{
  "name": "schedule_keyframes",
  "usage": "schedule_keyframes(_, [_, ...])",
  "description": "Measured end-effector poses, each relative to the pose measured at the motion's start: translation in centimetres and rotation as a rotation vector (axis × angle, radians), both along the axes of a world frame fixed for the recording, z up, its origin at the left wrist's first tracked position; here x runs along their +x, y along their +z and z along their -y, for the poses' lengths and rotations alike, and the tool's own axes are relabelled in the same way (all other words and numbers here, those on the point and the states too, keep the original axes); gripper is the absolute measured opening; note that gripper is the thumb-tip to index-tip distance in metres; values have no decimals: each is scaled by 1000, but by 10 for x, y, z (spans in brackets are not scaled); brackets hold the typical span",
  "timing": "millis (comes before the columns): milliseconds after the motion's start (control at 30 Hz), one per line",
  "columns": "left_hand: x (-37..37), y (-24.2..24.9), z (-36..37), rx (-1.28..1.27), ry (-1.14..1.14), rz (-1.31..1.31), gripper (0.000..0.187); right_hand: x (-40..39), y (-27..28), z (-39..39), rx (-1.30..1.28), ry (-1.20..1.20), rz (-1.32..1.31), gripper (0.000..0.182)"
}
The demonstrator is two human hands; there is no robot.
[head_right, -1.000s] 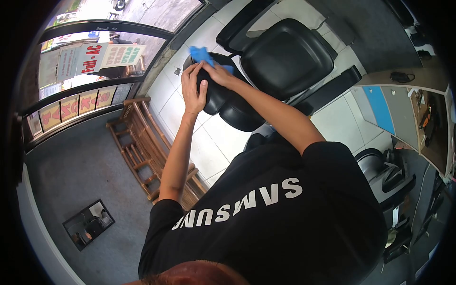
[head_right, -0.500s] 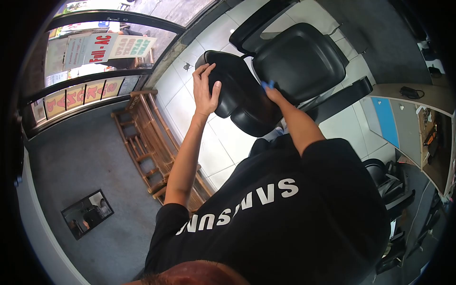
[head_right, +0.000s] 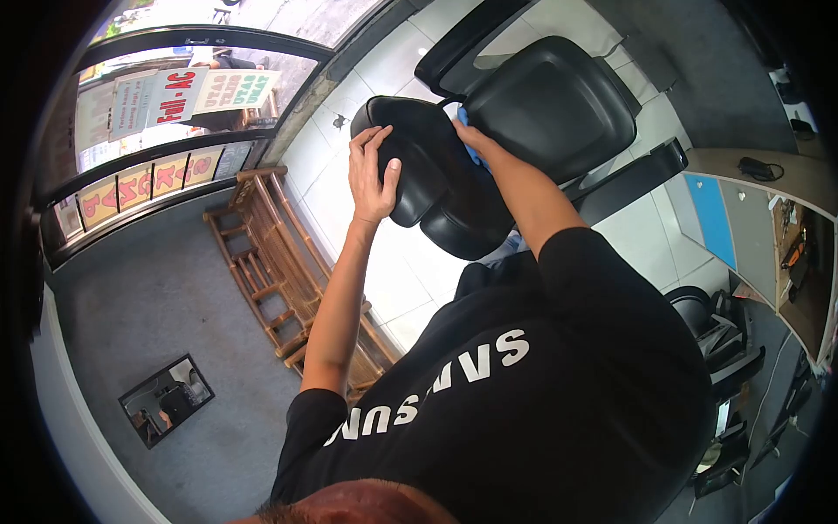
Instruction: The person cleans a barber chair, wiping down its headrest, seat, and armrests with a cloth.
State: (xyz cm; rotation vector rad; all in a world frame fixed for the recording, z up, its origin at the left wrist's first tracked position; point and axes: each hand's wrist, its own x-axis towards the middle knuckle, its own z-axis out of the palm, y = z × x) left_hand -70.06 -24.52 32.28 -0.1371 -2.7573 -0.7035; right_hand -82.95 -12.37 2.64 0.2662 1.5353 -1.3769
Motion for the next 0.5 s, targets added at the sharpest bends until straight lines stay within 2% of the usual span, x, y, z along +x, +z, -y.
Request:
schedule_keyframes(67, [1,1,-1,2,-1,6,51,-16,-10,8,-69,-42,14,103])
schedule_keyframes(133, [-1,1,-1,10,-5,-4,51,-16,-62,24,-157,-114,21,105])
schedule_keyframes(167, [-3,2,0,9,-3,-8,50,-6,-88,28,-63,-84,-20,101])
schedule_keyframes(367, [-2,0,-1,32,-13,-8,49,74,-99,-82,170,275,-18,87])
schedule_keyframes(467, [-1,2,-3,36,-18,-6,48,93,-58,-134,159,325,119,79])
schedule_keyframes(500, [-1,2,-4,40,-18,-12,47,90,-57,-141,149,343,147,70])
